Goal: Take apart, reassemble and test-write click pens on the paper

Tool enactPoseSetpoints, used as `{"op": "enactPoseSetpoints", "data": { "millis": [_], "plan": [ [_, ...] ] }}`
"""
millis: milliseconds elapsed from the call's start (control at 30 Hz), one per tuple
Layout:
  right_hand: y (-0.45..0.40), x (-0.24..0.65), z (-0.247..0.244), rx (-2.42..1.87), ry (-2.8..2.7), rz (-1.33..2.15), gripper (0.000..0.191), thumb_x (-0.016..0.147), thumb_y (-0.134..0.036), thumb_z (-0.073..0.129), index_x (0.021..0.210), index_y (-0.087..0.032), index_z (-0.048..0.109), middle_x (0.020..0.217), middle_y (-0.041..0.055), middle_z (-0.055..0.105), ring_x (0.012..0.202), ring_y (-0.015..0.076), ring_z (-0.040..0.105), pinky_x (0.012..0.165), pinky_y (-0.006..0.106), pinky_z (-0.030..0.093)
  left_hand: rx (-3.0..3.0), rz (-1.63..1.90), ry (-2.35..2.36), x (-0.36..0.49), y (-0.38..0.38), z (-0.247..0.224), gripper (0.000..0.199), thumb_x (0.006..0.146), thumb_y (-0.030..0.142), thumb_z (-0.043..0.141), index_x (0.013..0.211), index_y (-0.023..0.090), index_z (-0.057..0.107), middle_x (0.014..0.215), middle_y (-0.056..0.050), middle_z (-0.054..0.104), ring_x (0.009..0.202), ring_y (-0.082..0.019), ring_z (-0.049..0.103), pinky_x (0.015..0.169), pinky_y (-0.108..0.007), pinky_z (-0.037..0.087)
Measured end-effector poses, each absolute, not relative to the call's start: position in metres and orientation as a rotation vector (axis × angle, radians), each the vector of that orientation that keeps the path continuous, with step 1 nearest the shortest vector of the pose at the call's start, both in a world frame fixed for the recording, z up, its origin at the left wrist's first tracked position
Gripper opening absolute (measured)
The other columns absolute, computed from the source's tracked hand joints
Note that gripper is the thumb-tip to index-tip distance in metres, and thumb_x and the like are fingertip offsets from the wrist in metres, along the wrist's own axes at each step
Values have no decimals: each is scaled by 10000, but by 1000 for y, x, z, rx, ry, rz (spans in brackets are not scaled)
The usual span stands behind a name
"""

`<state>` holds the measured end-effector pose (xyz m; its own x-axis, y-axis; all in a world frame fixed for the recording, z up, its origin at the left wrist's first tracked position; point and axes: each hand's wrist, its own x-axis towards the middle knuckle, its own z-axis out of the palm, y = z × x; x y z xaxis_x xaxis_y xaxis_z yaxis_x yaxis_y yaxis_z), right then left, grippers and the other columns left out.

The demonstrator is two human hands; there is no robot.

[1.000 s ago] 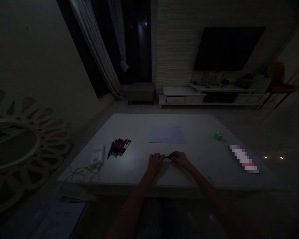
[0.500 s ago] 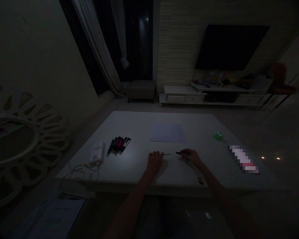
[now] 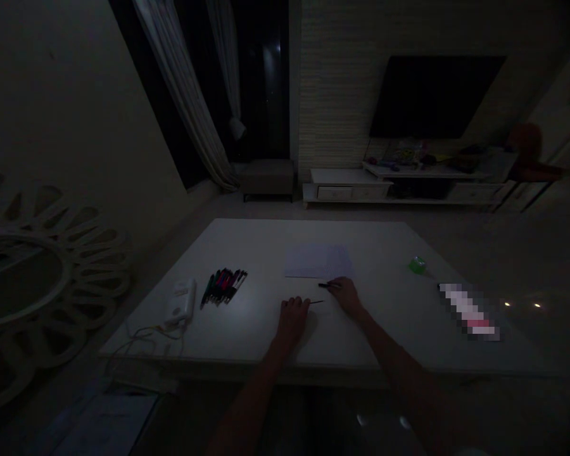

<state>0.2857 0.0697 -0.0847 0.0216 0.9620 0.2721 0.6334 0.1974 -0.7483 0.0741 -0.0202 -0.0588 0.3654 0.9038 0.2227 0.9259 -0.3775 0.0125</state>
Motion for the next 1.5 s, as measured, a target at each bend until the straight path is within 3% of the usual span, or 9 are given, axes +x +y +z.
{"op": "enactPoseSetpoints", "data": {
  "millis": [200, 300, 533, 867, 1167, 1500],
  "plan": [
    [56, 287, -80, -1503, -1619, 490, 278, 761, -383, 547, 875, -192, 713, 938, 91, 662, 936, 218, 575, 866, 343, 429, -2504, -292, -1677, 74, -21, -56, 247, 900, 168, 416, 1129, 224, 493, 997, -63, 540, 929, -204, 494, 795, -350, 336],
    [44, 278, -77, -1453, -1589, 628, 324, 802, -437, 485, 829, -195, 699, 888, 86, 665, 861, 210, 588, 789, 331, 454, -2511, -277, -1687, 75, -21, -55, 243, 898, 171, 424, 1123, 227, 495, 1003, -64, 542, 932, -204, 495, 795, -351, 337],
    [20, 265, -71, -1342, -1772, 836, 189, 695, -385, 614, 733, -211, 677, 795, 40, 654, 746, 172, 583, 703, 290, 462, -2497, -264, -1696, 76, -20, -57, 237, 905, 185, 414, 1121, 232, 499, 998, -66, 546, 933, -207, 498, 795, -355, 333],
    [47, 290, -78, -1559, -1611, 469, 232, 693, -357, 617, 823, -190, 713, 861, 77, 609, 830, 207, 549, 779, 323, 436, -2487, -268, -1684, 74, -20, -57, 254, 899, 155, 404, 1125, 227, 496, 1000, -66, 549, 918, -209, 509, 782, -354, 337],
    [30, 283, -83, -1507, -1533, 479, 311, 829, -423, 467, 834, -197, 680, 867, 96, 622, 848, 219, 550, 798, 344, 430, -2519, -235, -1698, 75, -20, -54, 249, 898, 166, 412, 1127, 229, 489, 1011, -70, 544, 944, -209, 502, 798, -355, 334],
    [-1, 263, -78, -1358, -1680, 638, 208, 773, -399, 570, 764, -214, 665, 816, 64, 620, 779, 195, 556, 724, 313, 451, -2547, -251, -1650, 76, -20, -56, 242, 882, 147, 437, 1104, 231, 487, 981, -53, 552, 917, -202, 503, 788, -342, 332]
  ]
}}
